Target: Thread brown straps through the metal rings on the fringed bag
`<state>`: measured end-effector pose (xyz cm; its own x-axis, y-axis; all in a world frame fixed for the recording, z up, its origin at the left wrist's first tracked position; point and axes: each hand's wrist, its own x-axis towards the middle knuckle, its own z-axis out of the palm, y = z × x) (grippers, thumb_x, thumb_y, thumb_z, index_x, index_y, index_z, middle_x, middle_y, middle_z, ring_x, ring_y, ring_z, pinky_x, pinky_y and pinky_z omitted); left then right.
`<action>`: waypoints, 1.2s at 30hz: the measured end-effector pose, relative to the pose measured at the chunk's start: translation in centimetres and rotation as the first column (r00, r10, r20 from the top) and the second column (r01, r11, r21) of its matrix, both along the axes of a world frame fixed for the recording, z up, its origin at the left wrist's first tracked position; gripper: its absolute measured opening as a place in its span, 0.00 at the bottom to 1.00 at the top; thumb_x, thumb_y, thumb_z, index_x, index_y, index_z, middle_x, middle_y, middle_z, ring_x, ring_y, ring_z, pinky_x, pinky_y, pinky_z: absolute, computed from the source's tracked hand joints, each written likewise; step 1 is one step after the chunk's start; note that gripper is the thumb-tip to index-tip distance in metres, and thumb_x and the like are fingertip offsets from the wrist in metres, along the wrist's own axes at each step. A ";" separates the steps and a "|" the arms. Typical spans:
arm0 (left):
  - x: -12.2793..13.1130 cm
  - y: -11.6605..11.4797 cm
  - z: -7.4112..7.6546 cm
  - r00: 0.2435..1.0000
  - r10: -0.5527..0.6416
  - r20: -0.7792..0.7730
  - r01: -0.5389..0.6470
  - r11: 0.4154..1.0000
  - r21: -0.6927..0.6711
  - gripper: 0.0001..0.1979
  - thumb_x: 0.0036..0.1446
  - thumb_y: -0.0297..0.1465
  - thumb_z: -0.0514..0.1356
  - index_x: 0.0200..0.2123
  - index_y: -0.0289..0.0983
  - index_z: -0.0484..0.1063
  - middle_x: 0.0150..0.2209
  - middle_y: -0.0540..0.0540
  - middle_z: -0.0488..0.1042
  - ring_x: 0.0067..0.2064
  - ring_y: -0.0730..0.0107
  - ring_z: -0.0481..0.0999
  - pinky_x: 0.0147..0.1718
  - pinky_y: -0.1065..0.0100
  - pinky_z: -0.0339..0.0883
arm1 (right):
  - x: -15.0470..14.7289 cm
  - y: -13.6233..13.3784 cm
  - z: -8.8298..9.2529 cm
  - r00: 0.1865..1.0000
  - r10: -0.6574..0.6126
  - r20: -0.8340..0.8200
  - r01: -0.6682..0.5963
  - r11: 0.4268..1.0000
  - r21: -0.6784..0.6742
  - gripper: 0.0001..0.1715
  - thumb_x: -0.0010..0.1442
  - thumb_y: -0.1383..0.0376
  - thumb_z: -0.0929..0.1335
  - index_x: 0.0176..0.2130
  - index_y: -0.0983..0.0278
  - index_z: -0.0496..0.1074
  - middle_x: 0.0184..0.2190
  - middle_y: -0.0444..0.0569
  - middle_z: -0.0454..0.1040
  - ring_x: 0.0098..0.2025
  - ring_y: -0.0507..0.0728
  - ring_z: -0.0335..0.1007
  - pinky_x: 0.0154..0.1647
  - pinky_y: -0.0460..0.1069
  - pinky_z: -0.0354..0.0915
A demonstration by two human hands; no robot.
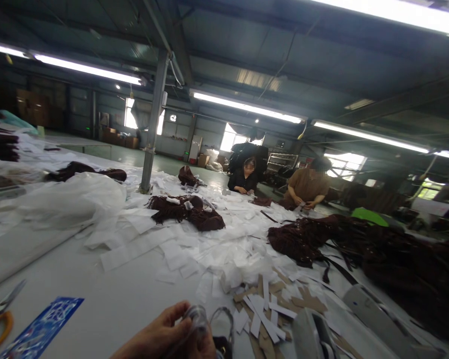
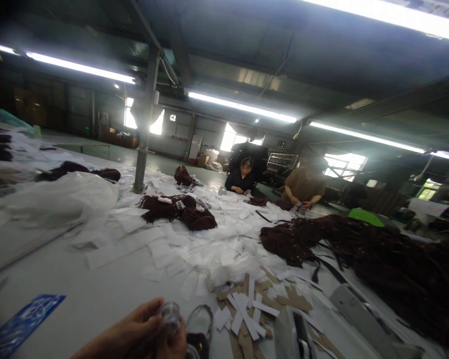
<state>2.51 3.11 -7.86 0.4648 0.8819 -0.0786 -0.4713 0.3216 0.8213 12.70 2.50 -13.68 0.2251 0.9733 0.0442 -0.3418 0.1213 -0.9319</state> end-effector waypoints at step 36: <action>-4.2 3.1 -0.7 0.825 -0.456 -0.333 0.482 0.876 -0.005 0.22 0.51 0.49 0.63 0.34 0.35 0.76 0.20 0.51 0.70 0.17 0.74 0.63 0.18 0.71 0.60 | 7.6 1.2 6.9 0.366 0.237 0.900 -0.581 0.813 0.023 0.12 0.55 0.68 0.68 0.41 0.62 0.76 0.33 0.48 0.76 0.37 0.56 0.73 0.40 0.48 0.64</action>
<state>-1.67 6.17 -8.53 0.7857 0.5729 -0.2335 0.0080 0.3680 0.9298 20.27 3.69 -6.76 -0.5155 0.8215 0.2437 0.4813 0.5129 -0.7108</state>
